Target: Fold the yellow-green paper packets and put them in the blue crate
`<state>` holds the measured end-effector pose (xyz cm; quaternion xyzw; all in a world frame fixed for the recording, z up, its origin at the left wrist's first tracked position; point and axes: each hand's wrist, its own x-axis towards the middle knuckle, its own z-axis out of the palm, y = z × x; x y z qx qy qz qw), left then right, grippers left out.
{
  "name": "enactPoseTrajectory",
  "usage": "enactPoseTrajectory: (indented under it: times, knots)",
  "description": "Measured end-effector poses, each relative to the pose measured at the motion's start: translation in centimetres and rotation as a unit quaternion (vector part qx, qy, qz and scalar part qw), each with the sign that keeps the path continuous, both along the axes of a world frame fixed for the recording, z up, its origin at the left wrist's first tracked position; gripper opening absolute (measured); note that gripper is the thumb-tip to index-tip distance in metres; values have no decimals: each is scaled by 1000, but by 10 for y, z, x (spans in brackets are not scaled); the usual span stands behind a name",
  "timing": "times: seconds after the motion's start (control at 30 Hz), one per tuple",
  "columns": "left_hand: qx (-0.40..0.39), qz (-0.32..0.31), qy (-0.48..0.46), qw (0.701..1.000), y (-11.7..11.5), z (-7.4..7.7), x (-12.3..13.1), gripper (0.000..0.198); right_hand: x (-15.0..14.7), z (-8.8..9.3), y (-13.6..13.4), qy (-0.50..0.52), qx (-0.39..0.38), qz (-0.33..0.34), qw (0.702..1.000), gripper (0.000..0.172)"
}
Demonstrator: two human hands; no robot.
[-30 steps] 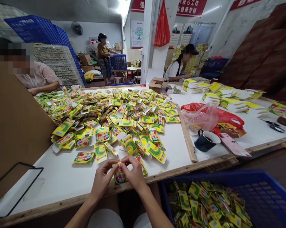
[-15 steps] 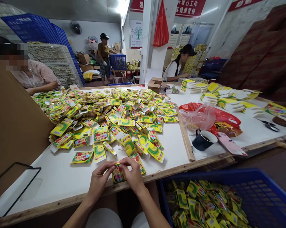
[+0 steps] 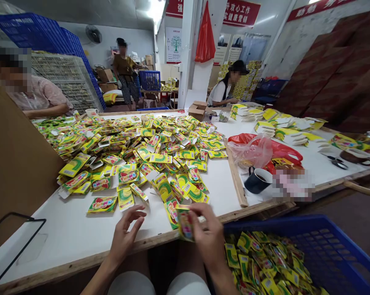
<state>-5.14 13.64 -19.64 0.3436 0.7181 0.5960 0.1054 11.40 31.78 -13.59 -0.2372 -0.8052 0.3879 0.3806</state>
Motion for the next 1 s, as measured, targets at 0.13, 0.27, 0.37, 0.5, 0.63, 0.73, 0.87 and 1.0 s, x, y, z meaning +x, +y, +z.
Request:
enactPoseTrajectory:
  times: [0.13, 0.27, 0.37, 0.5, 0.63, 0.73, 0.87, 1.0]
  knots:
    - [-68, -2, -19, 998, 5, 2, -1, 26, 42, 16, 32, -124, 164, -111, 972, 24]
    - [-107, -5, -37, 994, 10, 2, 0, 31, 10, -24, 19, -171, 106, -28, 979, 23]
    - [-116, -10, -23, 993, 10, 1, 1, 31, -35, -63, -1, -249, 98, -40, 963, 25]
    - [-117, -24, -17, 993, 9, 0, 1, 32, -72, -82, -15, -266, 106, -79, 955, 34]
    - [-102, -12, -64, 993, 12, -1, 0, 36, -77, -68, -12, -179, -56, 6, 982, 27]
    - [-71, -20, -98, 992, 15, -2, 1, 43, -72, -56, -12, -97, -152, 59, 982, 32]
    - [-3, -53, -136, 989, 26, 7, 4, 48, -68, -53, -26, 33, -261, 132, 956, 41]
    - [65, -93, -136, 984, 36, 16, 4, 38, -69, -63, -41, 34, -264, 155, 951, 43]
